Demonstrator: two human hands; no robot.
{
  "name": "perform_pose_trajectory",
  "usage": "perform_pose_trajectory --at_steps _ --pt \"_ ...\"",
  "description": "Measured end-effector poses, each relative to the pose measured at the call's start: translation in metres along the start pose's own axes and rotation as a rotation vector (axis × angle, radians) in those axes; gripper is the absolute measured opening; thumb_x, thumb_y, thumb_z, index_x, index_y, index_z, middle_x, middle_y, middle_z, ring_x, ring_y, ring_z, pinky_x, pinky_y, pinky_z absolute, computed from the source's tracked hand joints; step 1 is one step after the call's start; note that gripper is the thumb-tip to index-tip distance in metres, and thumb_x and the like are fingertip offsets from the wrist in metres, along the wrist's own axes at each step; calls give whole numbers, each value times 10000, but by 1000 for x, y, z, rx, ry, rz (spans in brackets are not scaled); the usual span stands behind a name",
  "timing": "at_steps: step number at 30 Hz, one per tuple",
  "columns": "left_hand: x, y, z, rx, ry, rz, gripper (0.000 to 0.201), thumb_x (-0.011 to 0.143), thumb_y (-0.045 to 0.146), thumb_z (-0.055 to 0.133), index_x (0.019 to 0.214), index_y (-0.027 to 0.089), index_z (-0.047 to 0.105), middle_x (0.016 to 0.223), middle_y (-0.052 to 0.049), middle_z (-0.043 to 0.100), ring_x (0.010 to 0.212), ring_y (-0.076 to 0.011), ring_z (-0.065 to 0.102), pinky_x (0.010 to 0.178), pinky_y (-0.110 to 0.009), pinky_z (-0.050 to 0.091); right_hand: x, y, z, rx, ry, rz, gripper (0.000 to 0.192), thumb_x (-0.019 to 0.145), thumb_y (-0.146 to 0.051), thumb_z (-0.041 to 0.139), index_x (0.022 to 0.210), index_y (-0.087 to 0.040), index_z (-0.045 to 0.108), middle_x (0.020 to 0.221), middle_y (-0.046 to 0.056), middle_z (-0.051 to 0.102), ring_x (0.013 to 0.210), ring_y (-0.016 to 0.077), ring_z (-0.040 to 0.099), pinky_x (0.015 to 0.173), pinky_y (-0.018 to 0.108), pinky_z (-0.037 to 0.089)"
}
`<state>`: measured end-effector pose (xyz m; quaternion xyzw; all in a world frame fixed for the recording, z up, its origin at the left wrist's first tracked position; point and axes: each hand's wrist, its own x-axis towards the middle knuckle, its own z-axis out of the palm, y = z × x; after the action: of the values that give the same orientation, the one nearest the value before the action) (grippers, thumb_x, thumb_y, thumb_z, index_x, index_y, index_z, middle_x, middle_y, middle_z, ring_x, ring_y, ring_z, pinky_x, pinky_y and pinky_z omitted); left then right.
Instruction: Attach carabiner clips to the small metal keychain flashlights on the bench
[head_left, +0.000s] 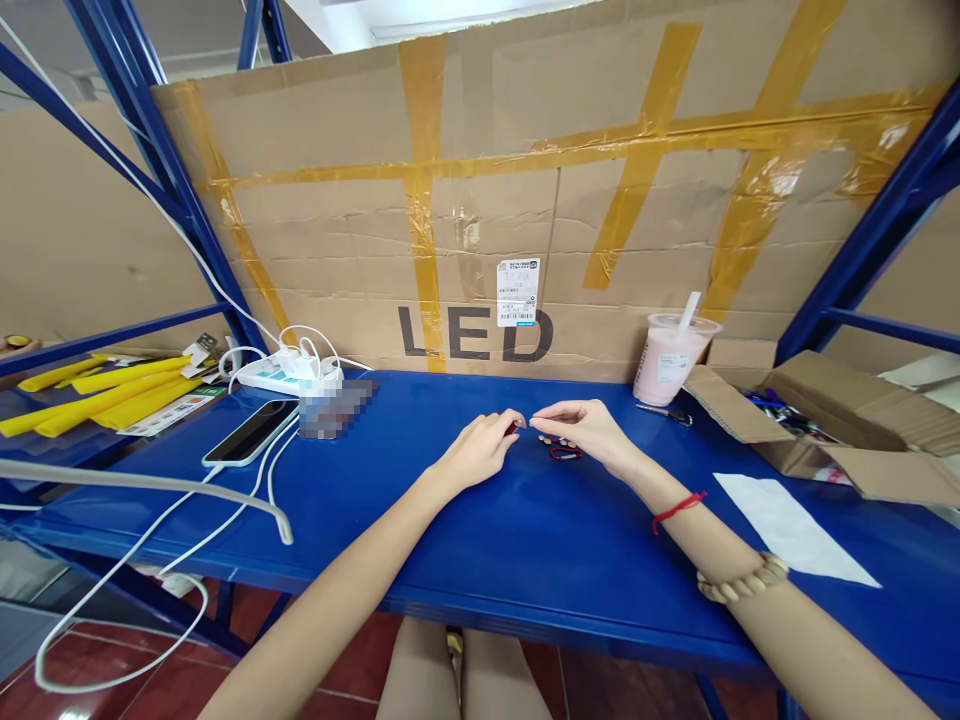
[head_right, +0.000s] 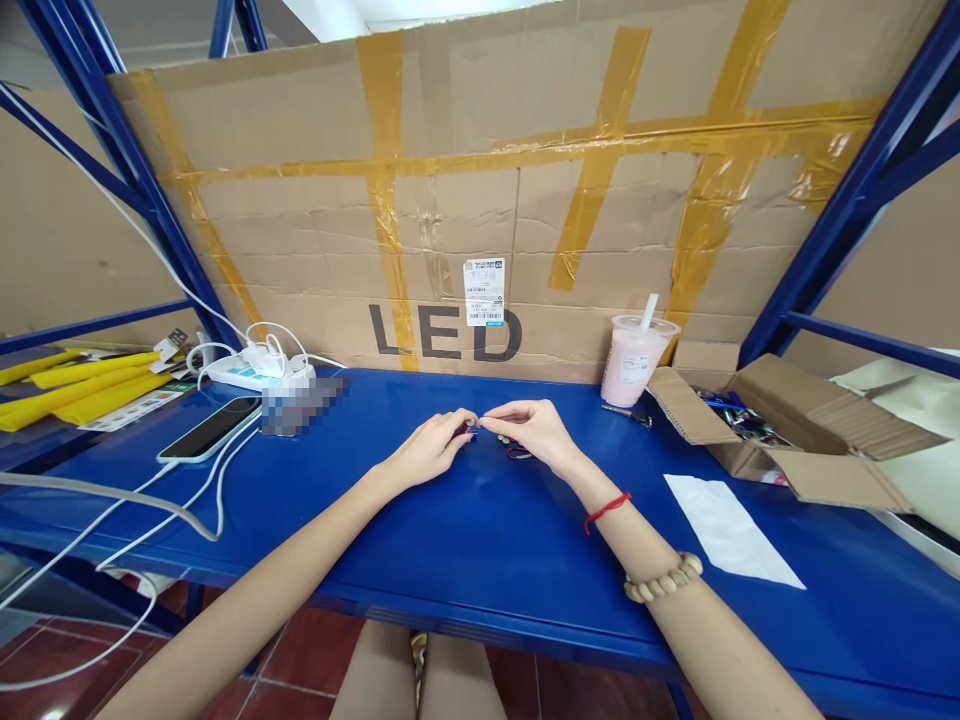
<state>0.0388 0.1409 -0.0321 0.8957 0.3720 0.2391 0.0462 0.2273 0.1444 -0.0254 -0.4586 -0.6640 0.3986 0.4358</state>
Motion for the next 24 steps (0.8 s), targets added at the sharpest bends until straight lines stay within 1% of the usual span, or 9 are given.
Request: perform_pose_trajectory --at_steps 4,9,12,14,17,19,21,24 --pt "1 0 2 -57 17 34 142 928 205 344 994 190 469 1029 -34 588 949 -161 553 830 -261 422 1 -1 0 -14 25 -59 355 608 -423 706 800 -125 691 754 64 670 664 149 609 609 238 494" --pt "0 1 3 -107 44 66 236 928 226 360 1127 181 479 1071 -46 588 969 -162 558 817 -248 443 0 -5 0 -70 19 -117 298 607 -403 709 736 -134 696 737 54 665 648 148 598 574 228 479" --pt "-2 1 5 -121 65 91 257 912 227 401 1142 185 509 1054 -42 608 943 -166 577 804 -250 456 0 -4 -2 -98 -13 -129 282 603 -396 714 714 -138 698 725 50 662 657 146 595 565 217 472" --pt "-3 0 7 -122 87 108 254 898 217 428 1124 175 536 1072 -53 609 966 -180 573 833 -270 451 0 -3 -3 -109 -48 -125 283 590 -392 723 702 -133 698 719 51 659 652 142 589 548 208 466" --pt "-3 1 9 -119 116 133 238 879 191 452 1080 142 571 1075 -83 609 985 -207 567 872 -304 434 1 1 -6 -116 -97 -92 311 570 -397 733 692 -114 690 652 49 638 546 111 543 462 193 433" --pt "-4 3 10 -124 127 150 222 879 174 445 1047 137 585 1015 -81 628 936 -201 583 847 -293 445 1 3 -7 -118 -111 -66 328 561 -401 736 683 -102 682 575 33 604 467 84 489 412 183 402" --pt "-5 6 11 -133 131 167 212 887 165 426 1023 144 588 937 -62 641 860 -178 599 775 -257 466 1 5 -9 -123 -117 -50 328 549 -395 744 664 -96 674 528 19 573 432 70 459 394 177 384" --pt "-7 9 13 -138 131 191 202 890 153 414 1001 147 582 897 -48 636 807 -159 600 716 -229 471 2 6 -10 -133 -136 -47 308 523 -373 759 617 -95 664 549 24 579 447 70 470 411 175 387"
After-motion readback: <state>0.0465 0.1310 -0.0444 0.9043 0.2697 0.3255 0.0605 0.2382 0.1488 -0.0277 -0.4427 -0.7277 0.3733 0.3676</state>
